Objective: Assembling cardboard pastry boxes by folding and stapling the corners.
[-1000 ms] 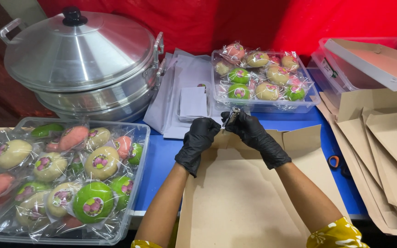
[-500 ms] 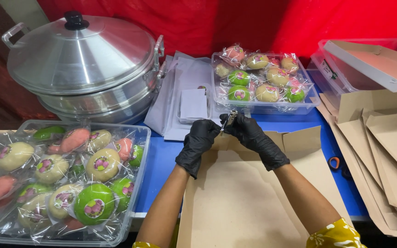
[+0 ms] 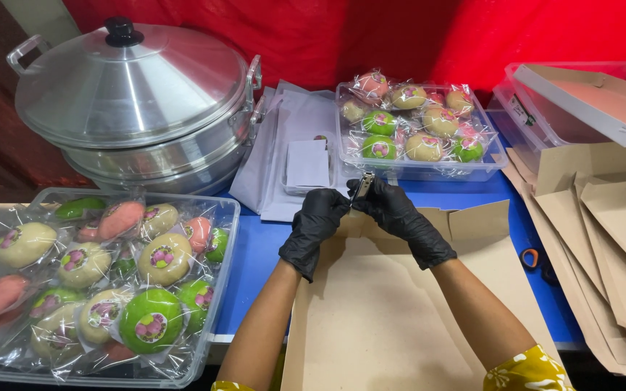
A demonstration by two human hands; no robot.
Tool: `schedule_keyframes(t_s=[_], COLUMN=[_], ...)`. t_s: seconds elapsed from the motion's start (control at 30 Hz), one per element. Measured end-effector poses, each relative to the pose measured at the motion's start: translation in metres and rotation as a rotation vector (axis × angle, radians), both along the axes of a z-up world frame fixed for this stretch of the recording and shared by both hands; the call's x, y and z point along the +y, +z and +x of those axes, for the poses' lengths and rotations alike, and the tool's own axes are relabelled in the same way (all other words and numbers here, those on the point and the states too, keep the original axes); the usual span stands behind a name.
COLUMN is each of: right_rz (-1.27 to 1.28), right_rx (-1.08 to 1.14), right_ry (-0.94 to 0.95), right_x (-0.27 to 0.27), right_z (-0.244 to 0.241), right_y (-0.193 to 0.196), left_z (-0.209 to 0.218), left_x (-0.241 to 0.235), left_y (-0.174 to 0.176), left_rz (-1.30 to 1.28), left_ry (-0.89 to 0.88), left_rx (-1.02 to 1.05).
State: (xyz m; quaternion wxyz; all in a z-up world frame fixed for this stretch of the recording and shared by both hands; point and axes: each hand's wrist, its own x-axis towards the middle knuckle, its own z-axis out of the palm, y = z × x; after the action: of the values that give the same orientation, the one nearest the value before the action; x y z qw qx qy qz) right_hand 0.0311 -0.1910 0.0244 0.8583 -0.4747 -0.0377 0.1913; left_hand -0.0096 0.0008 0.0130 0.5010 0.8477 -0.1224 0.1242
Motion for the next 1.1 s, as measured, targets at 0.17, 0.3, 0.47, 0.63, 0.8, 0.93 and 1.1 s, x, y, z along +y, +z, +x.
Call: schedule_keyframes(t_s=[0.17,0.3,0.47,0.63,0.8,0.93,1.1], right_rz=[0.023,0.008,0.019,-0.635,-0.153,-0.142,-0.165], right_rx=[0.052,0.029,0.032,-0.656,-0.150,0.005,-0.027], right_ry=[0.032,0.024,0.052,0.046,0.031,-0.031,-0.049], right_x=[-0.001,-0.001,0.000,-0.003,0.001,0.005,0.008], right_z=[0.009,0.006,0.000,-0.029,-0.035,-0.026,-0.037], right_y=[-0.011,-0.003,0.002,0.039,0.046,0.046,0.055], left_z=[0.005,0.002,0.005,-0.001,0.004,-0.002,-0.006], left_x=[0.000,0.003,0.006,0.008,0.007,0.007,0.005], left_y=[-0.007,-0.005,-0.013,-0.005,-0.012,-0.002,0.003], left_rz=[-0.012,0.033,-0.038,-0.080,-0.081,-0.091,-0.096], left_ry=[0.011,0.014,0.022,0.019,0.019,0.013,0.015], left_rx=[0.009,-0.006,-0.050,-0.036,-0.054,-0.045,-0.042])
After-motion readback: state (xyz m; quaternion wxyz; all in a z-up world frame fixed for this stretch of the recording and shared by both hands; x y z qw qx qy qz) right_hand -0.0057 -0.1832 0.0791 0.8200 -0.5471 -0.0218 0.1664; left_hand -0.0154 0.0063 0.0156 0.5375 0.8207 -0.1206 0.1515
